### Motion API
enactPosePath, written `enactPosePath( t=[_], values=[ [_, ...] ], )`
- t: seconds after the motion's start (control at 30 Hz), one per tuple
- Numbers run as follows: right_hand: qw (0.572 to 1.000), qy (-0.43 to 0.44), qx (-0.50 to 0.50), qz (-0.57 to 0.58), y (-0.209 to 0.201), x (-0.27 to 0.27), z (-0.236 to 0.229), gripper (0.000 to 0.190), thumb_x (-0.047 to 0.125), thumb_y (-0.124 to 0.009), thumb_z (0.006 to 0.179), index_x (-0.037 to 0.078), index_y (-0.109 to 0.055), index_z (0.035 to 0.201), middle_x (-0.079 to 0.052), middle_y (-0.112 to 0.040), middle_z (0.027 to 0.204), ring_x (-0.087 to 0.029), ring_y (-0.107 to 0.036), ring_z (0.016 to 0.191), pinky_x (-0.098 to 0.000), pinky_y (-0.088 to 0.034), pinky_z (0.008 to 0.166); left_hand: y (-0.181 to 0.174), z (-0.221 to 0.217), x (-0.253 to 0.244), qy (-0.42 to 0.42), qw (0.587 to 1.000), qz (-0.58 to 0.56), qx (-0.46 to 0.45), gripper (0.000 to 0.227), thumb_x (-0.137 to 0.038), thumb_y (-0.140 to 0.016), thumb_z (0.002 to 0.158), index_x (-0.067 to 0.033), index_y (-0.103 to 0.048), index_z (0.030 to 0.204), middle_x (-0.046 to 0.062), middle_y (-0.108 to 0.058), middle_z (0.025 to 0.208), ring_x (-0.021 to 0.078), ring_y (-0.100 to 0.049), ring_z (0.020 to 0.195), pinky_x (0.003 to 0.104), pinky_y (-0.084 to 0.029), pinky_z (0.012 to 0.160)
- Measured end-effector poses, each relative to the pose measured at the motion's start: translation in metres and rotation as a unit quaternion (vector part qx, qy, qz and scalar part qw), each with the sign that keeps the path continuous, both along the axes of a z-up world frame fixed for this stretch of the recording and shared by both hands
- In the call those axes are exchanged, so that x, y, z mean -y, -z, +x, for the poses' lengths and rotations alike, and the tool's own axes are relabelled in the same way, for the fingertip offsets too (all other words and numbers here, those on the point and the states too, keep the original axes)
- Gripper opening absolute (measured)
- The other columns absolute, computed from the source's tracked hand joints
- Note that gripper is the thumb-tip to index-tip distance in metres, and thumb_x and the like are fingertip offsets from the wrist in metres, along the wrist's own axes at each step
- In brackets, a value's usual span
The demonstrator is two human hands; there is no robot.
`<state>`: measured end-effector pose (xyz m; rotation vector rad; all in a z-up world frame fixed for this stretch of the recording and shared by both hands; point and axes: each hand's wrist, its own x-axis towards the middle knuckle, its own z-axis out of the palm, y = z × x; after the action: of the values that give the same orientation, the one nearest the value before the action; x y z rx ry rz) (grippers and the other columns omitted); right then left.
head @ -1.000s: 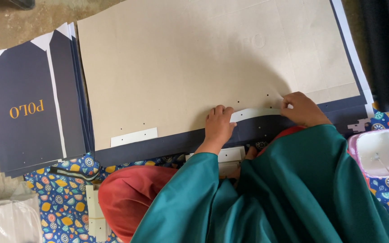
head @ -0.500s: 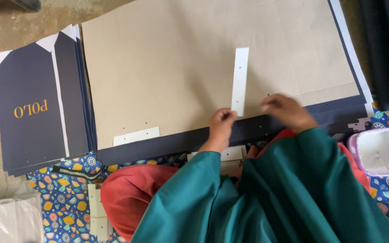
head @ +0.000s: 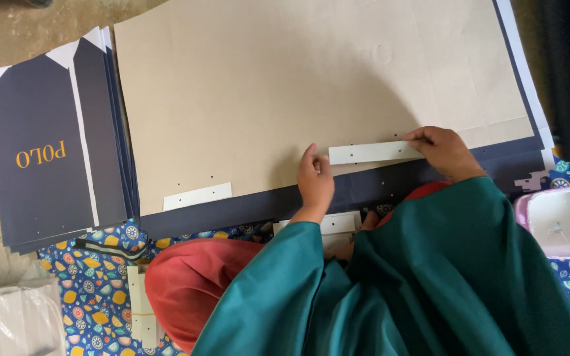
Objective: The person applies adhesive to cardboard strips using a small stick and then presses the strips onto a larger cardboard sheet.
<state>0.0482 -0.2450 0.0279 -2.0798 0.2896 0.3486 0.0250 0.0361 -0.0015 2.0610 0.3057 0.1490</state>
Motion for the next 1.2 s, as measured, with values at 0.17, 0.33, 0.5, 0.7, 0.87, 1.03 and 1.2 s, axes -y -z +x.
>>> enactPosePath(
  t=[0.17,0.33,0.5,0.7,0.87,1.03,1.2],
  values=[
    [0.998,-0.03,-0.031,-0.054,0.016,-0.006,0.008,0.023,0.019,-0.066,0.101,0.014,-0.078,0.12,-0.012,-0.076,0.107,-0.028,-0.068,0.104,-0.0447,-0.053,0.085,0.006,0.011,-0.002,0.109,0.986,0.093,-0.086,0.047,-0.031,-0.072,0.09,-0.0078,-0.068,0.131,0.014,-0.07,0.109,0.033,-0.071,0.102,0.045,-0.059,0.088],
    [0.991,-0.056,-0.031,-0.119,0.03,0.003,0.005,0.024,0.024,-0.066,0.101,0.014,-0.078,0.12,-0.013,-0.076,0.109,-0.034,-0.07,0.106,-0.047,-0.055,0.087,0.023,0.015,0.004,0.191,0.952,0.182,-0.156,0.04,-0.04,-0.072,0.093,-0.0184,-0.069,0.127,0.004,-0.066,0.114,0.0248,-0.07,0.107,0.037,-0.059,0.09],
    [0.985,-0.057,-0.032,-0.162,0.035,0.005,0.004,0.024,0.03,-0.068,0.098,0.021,-0.079,0.117,-0.008,-0.077,0.111,-0.032,-0.071,0.107,-0.0473,-0.056,0.089,0.027,0.018,0.006,0.201,0.947,0.226,-0.109,0.031,-0.035,-0.074,0.093,-0.0186,-0.07,0.119,0.003,-0.065,0.109,0.0245,-0.071,0.102,0.037,-0.058,0.087],
    [0.984,-0.054,-0.027,-0.17,0.027,0.003,0.002,0.023,0.025,-0.066,0.098,0.018,-0.079,0.116,-0.01,-0.076,0.112,-0.034,-0.069,0.11,-0.0481,-0.055,0.093,0.016,0.019,0.01,0.211,0.942,0.24,-0.098,0.027,-0.031,-0.073,0.092,-0.016,-0.071,0.114,0.008,-0.066,0.107,0.0306,-0.072,0.101,0.045,-0.058,0.087],
    [0.982,-0.055,-0.024,-0.179,0.032,0.004,0.003,0.023,0.026,-0.065,0.099,0.019,-0.079,0.116,-0.01,-0.076,0.112,-0.034,-0.068,0.11,-0.0483,-0.055,0.094,0.017,0.021,0.011,0.22,0.936,0.251,-0.111,0.026,-0.032,-0.072,0.091,-0.0176,-0.071,0.113,0.008,-0.066,0.106,0.0314,-0.072,0.1,0.048,-0.057,0.085],
    [0.98,-0.058,-0.017,-0.191,0.037,0.005,0.003,0.022,0.027,-0.066,0.099,0.02,-0.079,0.116,-0.008,-0.075,0.112,-0.032,-0.069,0.11,-0.0472,-0.055,0.095,0.013,0.023,0.013,0.219,0.935,0.249,-0.125,0.027,-0.031,-0.07,0.091,-0.0173,-0.07,0.113,0.008,-0.065,0.107,0.0329,-0.07,0.101,0.05,-0.056,0.086],
    [0.978,-0.07,-0.018,-0.196,0.039,0.006,0.005,0.023,0.027,-0.065,0.099,0.018,-0.078,0.116,-0.01,-0.075,0.116,-0.034,-0.068,0.112,-0.0489,-0.055,0.095,0.012,0.024,0.016,0.216,0.933,0.254,-0.137,0.027,-0.031,-0.072,0.089,-0.0173,-0.069,0.112,0.008,-0.066,0.107,0.0334,-0.07,0.102,0.051,-0.056,0.086]
  ],
)
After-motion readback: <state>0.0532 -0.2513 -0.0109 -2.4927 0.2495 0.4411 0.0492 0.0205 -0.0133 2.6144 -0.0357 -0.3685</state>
